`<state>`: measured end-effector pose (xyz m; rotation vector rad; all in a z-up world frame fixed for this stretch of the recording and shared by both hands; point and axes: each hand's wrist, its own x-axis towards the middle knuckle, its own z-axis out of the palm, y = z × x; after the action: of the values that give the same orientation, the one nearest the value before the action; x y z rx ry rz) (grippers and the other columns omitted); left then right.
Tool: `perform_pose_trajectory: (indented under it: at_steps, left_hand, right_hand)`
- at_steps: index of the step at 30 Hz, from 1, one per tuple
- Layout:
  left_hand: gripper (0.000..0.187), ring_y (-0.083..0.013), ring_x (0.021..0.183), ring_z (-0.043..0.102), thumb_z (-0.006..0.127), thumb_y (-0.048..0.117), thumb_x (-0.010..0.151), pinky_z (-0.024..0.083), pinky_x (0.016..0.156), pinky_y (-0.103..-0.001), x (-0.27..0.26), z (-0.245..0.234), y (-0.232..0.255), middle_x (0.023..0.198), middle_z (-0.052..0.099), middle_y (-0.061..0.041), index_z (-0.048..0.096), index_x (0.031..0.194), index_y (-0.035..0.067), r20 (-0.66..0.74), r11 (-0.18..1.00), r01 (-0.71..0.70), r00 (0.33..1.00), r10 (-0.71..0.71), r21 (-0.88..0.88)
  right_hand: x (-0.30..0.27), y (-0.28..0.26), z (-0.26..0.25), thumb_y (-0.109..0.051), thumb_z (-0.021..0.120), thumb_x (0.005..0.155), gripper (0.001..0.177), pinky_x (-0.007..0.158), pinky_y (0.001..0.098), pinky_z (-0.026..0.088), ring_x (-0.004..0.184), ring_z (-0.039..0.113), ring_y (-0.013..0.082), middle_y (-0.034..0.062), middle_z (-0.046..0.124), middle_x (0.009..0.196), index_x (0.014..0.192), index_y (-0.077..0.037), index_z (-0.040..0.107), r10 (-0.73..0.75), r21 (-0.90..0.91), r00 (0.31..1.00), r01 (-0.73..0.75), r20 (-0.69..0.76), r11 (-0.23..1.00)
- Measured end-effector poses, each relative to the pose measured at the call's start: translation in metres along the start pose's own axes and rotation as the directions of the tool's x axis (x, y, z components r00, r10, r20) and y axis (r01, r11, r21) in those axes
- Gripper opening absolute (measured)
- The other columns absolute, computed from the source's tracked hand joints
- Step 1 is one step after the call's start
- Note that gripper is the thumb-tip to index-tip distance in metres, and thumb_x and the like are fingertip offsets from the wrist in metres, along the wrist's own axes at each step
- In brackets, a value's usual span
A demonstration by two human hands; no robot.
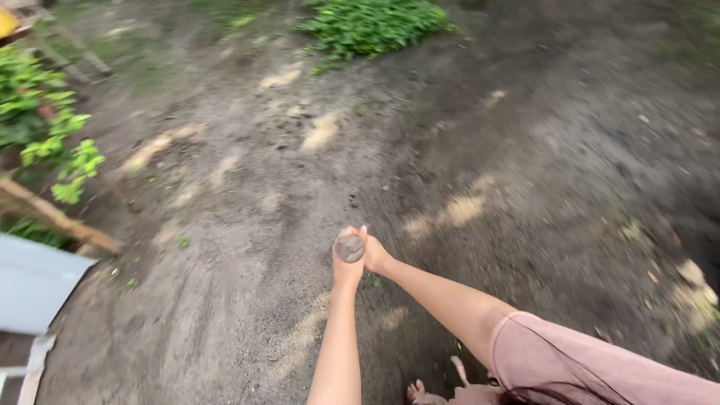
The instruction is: Raking leaves and debris on the ground outdoors.
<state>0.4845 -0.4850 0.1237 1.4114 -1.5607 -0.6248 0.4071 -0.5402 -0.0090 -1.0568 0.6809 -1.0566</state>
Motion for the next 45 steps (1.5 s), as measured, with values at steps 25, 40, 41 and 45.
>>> perform_pose_trajectory:
  at_steps: [25, 40, 41, 45]
  left_hand:
    - [0.076, -0.0406, 0.120, 0.052, 0.068, -0.005, 0.060, 0.042, 0.101, -0.047, -0.218, 0.094, -0.070, 0.129, 0.059, -0.020, 0.054, 0.134, 0.004, 0.779, 0.913, -0.380, 0.526, 0.342, -0.145]
    - [0.008, -0.0338, 0.080, 0.071, 0.071, 0.005, 0.080, 0.057, 0.077, -0.045, -0.514, 0.124, 0.101, 0.080, 0.072, -0.016, 0.069, 0.088, 0.003, 0.952, 0.945, -0.116, -0.034, 0.305, -0.307]
    - [0.009, -0.0319, 0.081, 0.073, 0.070, 0.010, 0.081, 0.056, 0.079, -0.044, -0.521, 0.119, 0.119, 0.083, 0.074, -0.013, 0.073, 0.090, 0.009, 0.969, 0.942, -0.234, -0.115, 0.221, -0.242]
    - [0.016, -0.0395, 0.088, 0.069, 0.070, 0.024, 0.091, 0.054, 0.074, -0.050, -0.546, 0.101, 0.119, 0.090, 0.072, -0.018, 0.078, 0.098, 0.011, 0.880, 0.741, -0.512, -0.064, 0.472, -0.434]
  right_hand:
    - [-0.370, -0.017, 0.025, -0.009, 0.070, 0.092, 0.014, 0.071, 0.0286, 0.053, 0.078, 0.066, 0.0103, 0.0023, 0.071, 0.081, 0.081, -0.001, 0.068, -0.404, -0.475, 0.686, 0.095, -0.606, 0.875]
    - [-0.746, -0.090, 0.150, -0.012, 0.065, 0.097, 0.018, 0.070, 0.0266, 0.047, 0.076, 0.054, 0.0087, 0.0011, 0.069, 0.086, 0.084, 0.001, 0.067, -0.297, -0.430, 0.597, -0.089, -0.745, 0.898]
    - [-0.752, -0.097, 0.158, -0.011, 0.064, 0.092, 0.014, 0.069, 0.0306, 0.050, 0.072, 0.058, 0.0121, 0.0016, 0.070, 0.079, 0.084, -0.003, 0.071, -0.244, -0.315, 0.418, -0.111, -0.875, 0.943]
    - [-0.761, -0.113, 0.176, -0.013, 0.055, 0.099, 0.034, 0.089, 0.0397, 0.053, 0.073, 0.059, 0.0186, 0.0040, 0.060, 0.069, 0.066, -0.003, 0.059, -0.558, -0.509, 0.347, 0.229, -0.754, 0.830]
